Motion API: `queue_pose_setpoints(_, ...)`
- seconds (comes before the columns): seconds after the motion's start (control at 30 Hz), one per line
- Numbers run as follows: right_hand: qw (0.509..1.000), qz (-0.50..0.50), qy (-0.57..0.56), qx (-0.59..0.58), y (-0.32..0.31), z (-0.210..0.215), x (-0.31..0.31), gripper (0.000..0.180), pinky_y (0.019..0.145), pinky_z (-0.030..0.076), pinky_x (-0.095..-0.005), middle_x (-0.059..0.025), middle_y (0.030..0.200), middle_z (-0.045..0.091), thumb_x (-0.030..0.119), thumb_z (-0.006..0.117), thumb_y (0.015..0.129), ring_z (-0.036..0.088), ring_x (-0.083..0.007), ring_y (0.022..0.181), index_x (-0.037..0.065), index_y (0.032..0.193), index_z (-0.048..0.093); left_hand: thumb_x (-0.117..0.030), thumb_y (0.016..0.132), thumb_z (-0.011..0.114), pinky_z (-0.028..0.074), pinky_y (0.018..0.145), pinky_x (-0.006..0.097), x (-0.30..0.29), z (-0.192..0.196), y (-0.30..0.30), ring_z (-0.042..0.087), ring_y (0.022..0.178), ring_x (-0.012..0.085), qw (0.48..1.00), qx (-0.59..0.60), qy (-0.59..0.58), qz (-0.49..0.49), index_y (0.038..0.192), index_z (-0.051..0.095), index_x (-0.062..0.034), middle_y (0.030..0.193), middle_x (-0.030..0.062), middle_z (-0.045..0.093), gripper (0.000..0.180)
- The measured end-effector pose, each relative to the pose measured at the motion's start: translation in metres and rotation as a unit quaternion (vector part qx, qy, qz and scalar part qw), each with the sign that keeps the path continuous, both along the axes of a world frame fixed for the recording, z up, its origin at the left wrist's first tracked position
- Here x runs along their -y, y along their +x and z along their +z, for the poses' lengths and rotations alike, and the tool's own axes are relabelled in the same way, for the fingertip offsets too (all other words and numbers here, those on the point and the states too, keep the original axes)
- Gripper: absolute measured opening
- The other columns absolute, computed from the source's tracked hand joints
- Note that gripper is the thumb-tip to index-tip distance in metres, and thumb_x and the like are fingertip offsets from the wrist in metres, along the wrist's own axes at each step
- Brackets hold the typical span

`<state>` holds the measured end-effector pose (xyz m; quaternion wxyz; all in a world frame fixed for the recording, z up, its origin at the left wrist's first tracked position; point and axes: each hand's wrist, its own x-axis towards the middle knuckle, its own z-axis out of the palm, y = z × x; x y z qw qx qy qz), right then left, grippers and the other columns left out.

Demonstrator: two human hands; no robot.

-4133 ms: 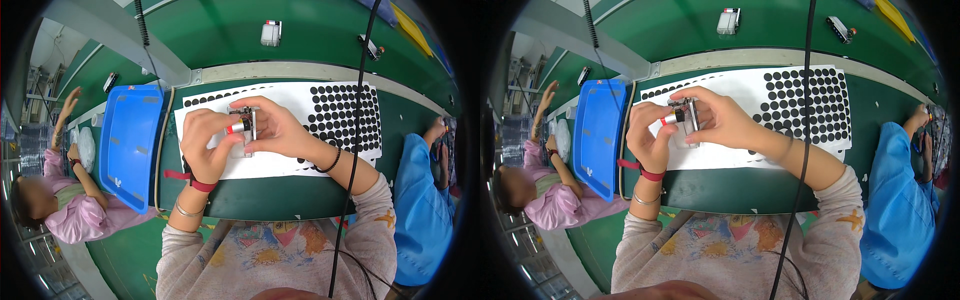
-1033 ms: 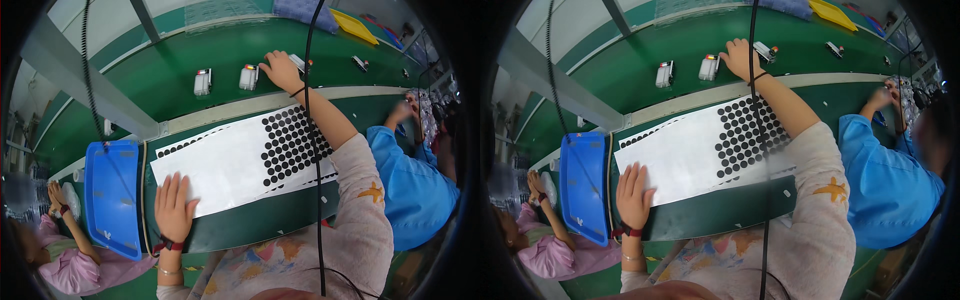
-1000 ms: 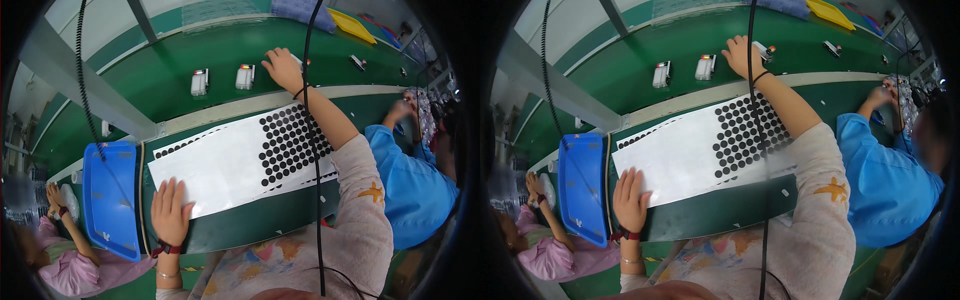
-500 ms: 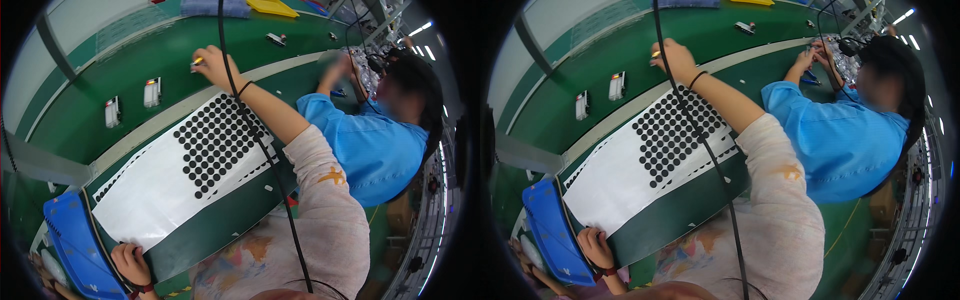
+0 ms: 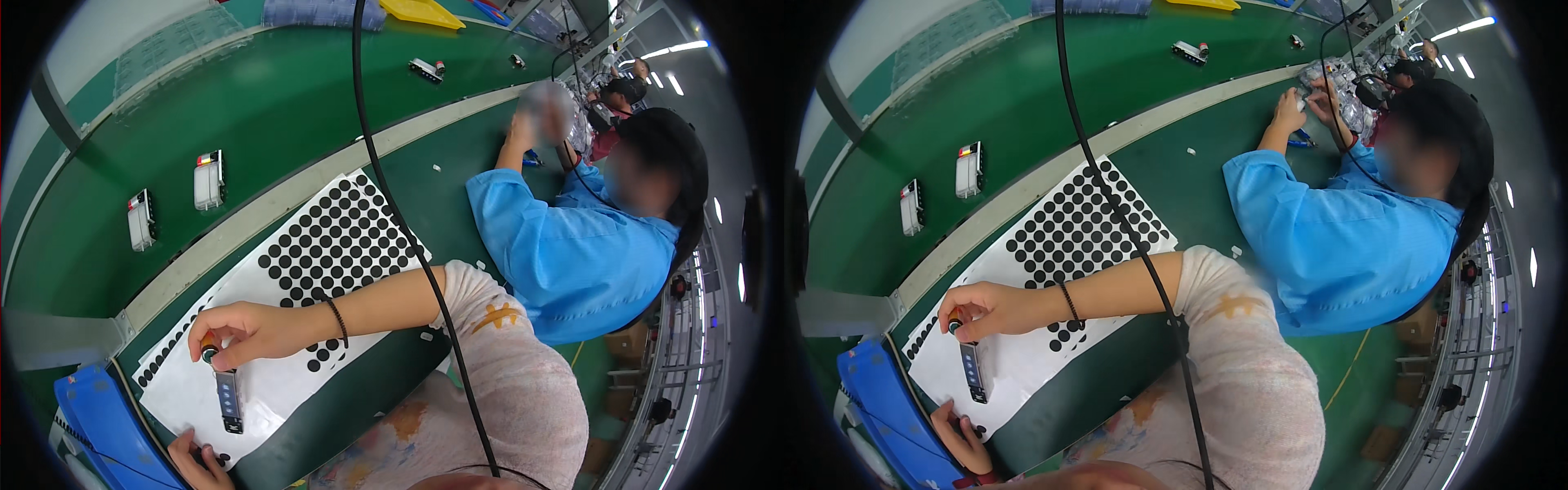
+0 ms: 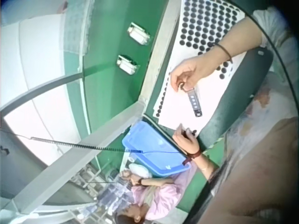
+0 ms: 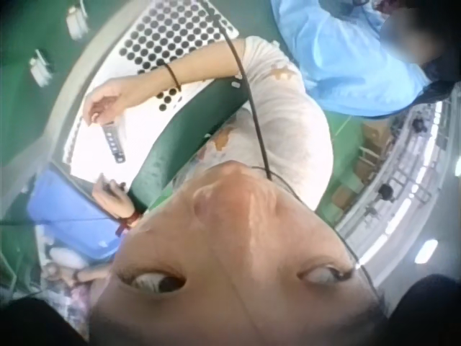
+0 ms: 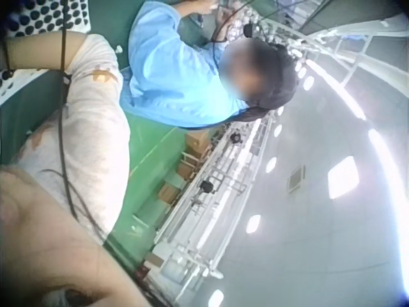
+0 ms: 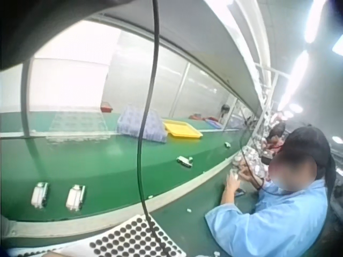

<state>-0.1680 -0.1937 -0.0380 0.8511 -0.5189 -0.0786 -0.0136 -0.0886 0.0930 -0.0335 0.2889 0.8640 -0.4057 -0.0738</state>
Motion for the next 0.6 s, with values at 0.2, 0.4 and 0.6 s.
queue_pose_setpoints(0.2, 0.997, -0.02, 0.039, -0.07, -0.006, 0.005, 0.008, 0.016, 0.072, 0.039, -0.0203, 0.0025, 0.089, 0.043, 0.01, 0.057, 0.085, 0.041, -0.0041, 0.081, 0.005, 0.1, 0.052, -0.002, 0.083, 0.045, 0.038, 0.078, 0.035, -0.012, -0.014, 0.002, 0.047, 0.085, 0.0284, 0.996, -0.075, -0.032, 0.026, 0.106, 0.048, 0.0055, 0.093, 0.0167, 0.047, 0.024)
queue_pose_setpoints(0.4, 0.991, -0.017, 0.093, -0.094, -0.009, 0.008, 0.011, 0.017, 0.065, 0.037, -0.0185, 0.0041, 0.083, 0.046, 0.015, 0.057, 0.086, 0.042, -0.003, 0.073, 0.006, 0.1, 0.053, -0.004, 0.082, 0.053, 0.038, 0.08, 0.039, -0.025, -0.019, -0.002, 0.049, 0.087, 0.0324, 0.992, 0.123, -0.016, 0.007, 0.097, 0.053, 0.0054, 0.093, 0.0182, 0.049, 0.018)
queue_pose_setpoints(0.6, 0.98, -0.002, 0.162, -0.113, -0.002, -0.002, 0.014, 0.017, 0.07, 0.04, -0.0204, 0.0021, 0.09, 0.054, 0.016, 0.057, 0.087, 0.049, -0.0043, 0.078, 0.005, 0.1, 0.055, -0.001, 0.078, 0.054, 0.039, 0.077, 0.039, -0.002, -0.006, -0.005, 0.048, 0.083, 0.0328, 0.993, 0.108, -0.043, 0.023, 0.085, 0.048, 0.0025, 0.088, 0.0179, 0.048, 0.01)
